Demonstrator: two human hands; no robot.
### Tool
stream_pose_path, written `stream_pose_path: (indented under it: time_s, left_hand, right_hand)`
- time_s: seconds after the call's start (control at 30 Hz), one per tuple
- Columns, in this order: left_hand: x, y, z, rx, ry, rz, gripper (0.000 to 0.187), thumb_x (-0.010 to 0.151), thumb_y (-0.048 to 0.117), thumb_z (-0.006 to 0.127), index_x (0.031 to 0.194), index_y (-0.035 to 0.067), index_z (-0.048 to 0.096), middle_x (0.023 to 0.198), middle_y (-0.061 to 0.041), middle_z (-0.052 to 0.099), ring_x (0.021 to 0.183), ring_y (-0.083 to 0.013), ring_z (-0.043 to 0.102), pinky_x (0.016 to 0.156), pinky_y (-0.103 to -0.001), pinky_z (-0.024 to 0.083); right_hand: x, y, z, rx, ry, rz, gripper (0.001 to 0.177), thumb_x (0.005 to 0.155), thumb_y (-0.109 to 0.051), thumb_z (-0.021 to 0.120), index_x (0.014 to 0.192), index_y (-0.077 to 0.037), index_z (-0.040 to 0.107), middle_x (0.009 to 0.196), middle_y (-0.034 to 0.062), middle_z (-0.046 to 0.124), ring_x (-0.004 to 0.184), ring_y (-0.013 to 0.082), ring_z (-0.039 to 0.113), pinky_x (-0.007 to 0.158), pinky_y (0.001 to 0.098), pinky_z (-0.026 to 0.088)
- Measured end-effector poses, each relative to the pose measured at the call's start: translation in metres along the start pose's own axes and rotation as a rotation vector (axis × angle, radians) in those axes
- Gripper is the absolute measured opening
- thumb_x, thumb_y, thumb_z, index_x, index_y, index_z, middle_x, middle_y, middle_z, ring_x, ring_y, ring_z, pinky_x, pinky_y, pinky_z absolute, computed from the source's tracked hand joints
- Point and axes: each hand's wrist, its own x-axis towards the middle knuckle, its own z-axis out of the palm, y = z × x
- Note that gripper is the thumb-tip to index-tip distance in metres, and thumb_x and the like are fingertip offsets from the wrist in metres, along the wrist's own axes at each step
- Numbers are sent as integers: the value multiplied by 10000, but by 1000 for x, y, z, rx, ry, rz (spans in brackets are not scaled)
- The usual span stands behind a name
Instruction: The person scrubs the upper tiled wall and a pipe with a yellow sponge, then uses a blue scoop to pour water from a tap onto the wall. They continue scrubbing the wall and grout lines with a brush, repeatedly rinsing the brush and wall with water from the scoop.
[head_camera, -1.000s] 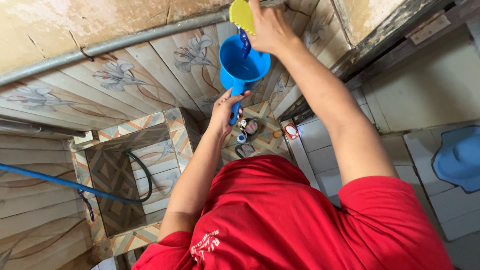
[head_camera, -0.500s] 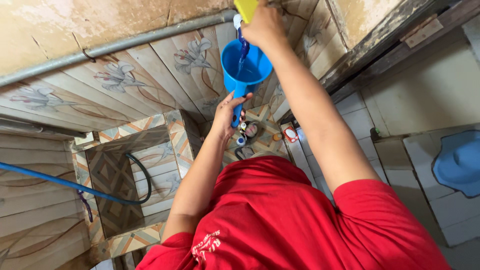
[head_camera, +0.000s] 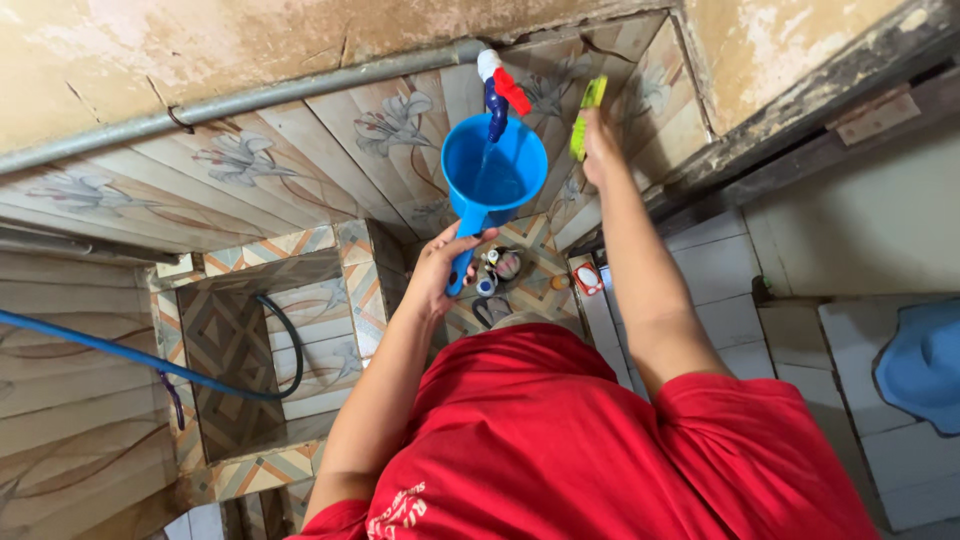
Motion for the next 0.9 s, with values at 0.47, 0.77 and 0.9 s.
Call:
stream_pose_path:
  time_s: [0.47,0.77,0.9]
  left_hand:
    - [-4,-3,-7,-38,83,-3,494,917,74,576,1409,37,608,1129,-79,768,508,-53,543,477,-193,462]
    - [-3,4,-2,-51,146,7,562,899,71,587,1461,78,569,1121,-73,765,502,-57,543,472,-202,464]
    - [0,7,0,-39,165,5,562,894,72,584,1456,58,582,1138,-75,768,518,-59,552,479,-200,462]
  right_hand:
    - [-10,54,60,-44,102,-626,718,920,-37,682,1542,-110,331,1378,133,579,1213,311,591,1036,441,472]
    - [-5,31,98,-778,150,-1001,545,956,-164,817,1442,-104,579,1401,141,551,1369,322,447,1183,443,390]
    - [0,27,95,-932,135,-1142,545,938,-129,776,1451,-89,599,1453,133,560,1364,338,422,1168,443,383]
